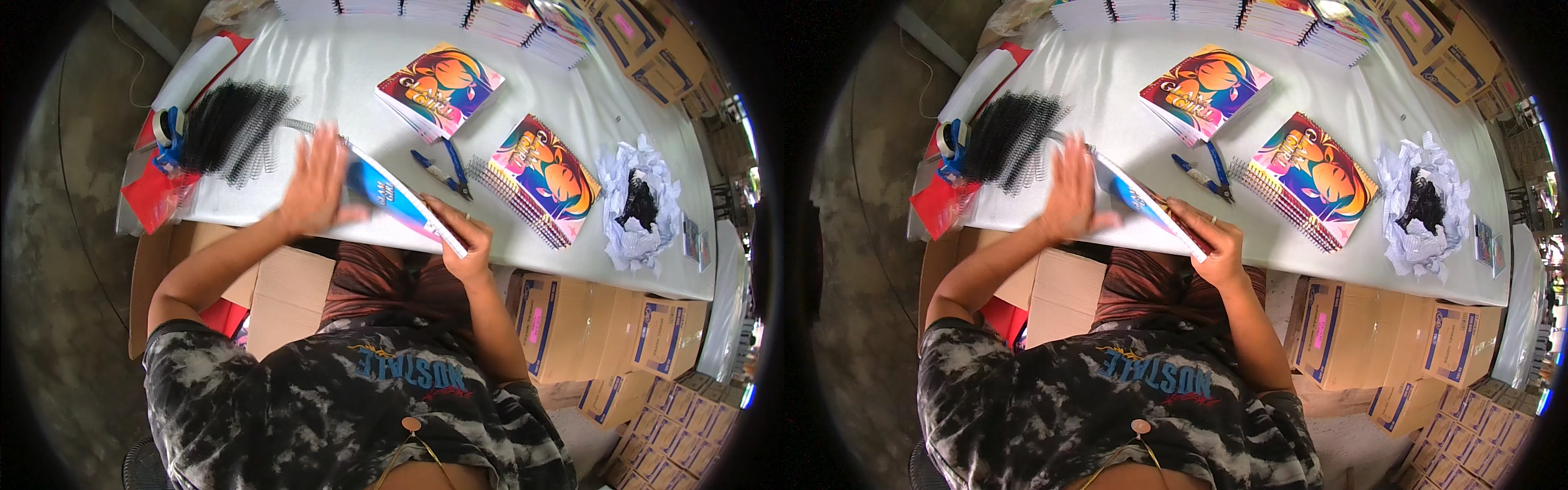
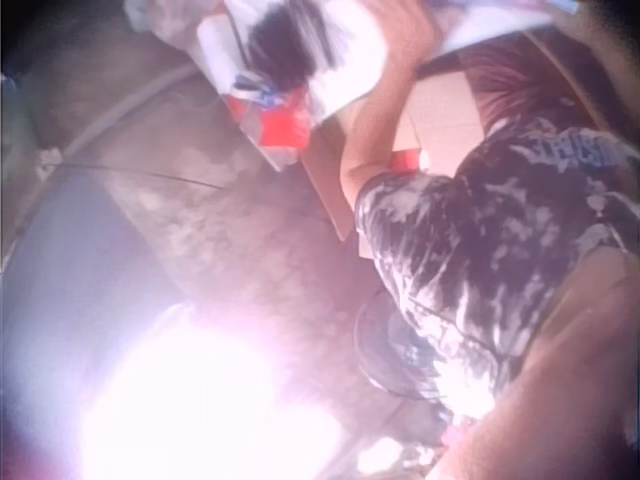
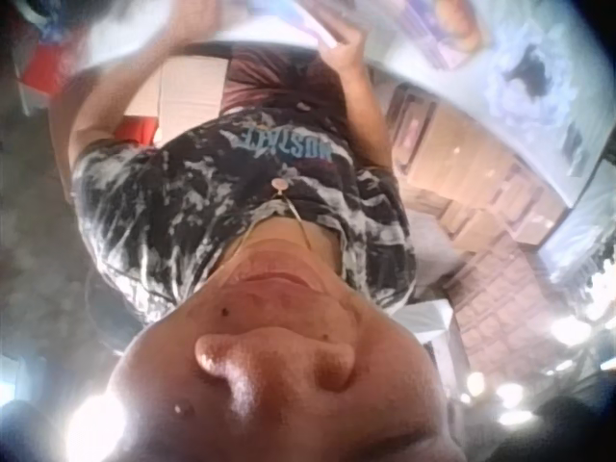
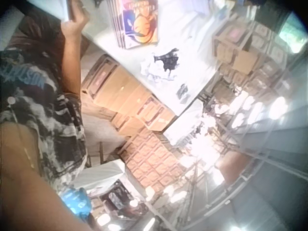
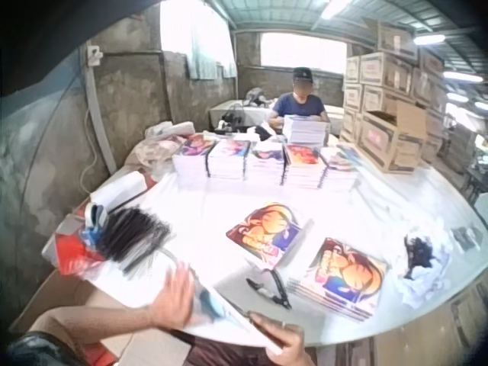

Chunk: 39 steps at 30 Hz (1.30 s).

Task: The person repeatedly picks up spiral wire bindings and inserts them into the spine holes of notebook covers. They then use a stapler to secure the binding in place and place the finished notebook onto a growing stack on the table.

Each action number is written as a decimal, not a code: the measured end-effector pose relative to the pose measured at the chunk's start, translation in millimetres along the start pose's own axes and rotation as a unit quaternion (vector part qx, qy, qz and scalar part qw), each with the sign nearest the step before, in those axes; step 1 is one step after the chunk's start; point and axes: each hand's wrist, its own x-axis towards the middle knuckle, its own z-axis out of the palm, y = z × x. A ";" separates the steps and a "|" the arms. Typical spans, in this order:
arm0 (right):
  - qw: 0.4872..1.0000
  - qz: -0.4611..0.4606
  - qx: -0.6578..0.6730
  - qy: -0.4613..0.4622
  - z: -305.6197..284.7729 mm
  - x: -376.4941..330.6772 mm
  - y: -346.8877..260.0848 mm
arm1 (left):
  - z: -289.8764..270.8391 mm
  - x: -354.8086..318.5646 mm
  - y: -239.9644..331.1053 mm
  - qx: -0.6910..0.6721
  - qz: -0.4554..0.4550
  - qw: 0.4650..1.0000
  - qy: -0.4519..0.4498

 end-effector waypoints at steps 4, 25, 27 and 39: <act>0.999 -0.036 -0.013 -0.001 3.0 -9.6 6.8 | -13.8 26.7 -11.7 0.046 0.036 0.971 0.233; 0.994 -0.098 -0.013 -0.044 13.7 -4.4 -8.7 | 3.9 30.0 -8.9 -0.103 -0.074 0.944 0.306; 0.996 -0.090 -0.005 0.001 9.4 -0.4 -4.1 | 33.7 -17.5 38.2 -0.191 -0.049 0.971 0.133; 0.993 -0.114 -0.041 0.001 2.0 -4.3 -7.9 | 27.5 13.0 36.7 -0.034 0.133 0.940 0.311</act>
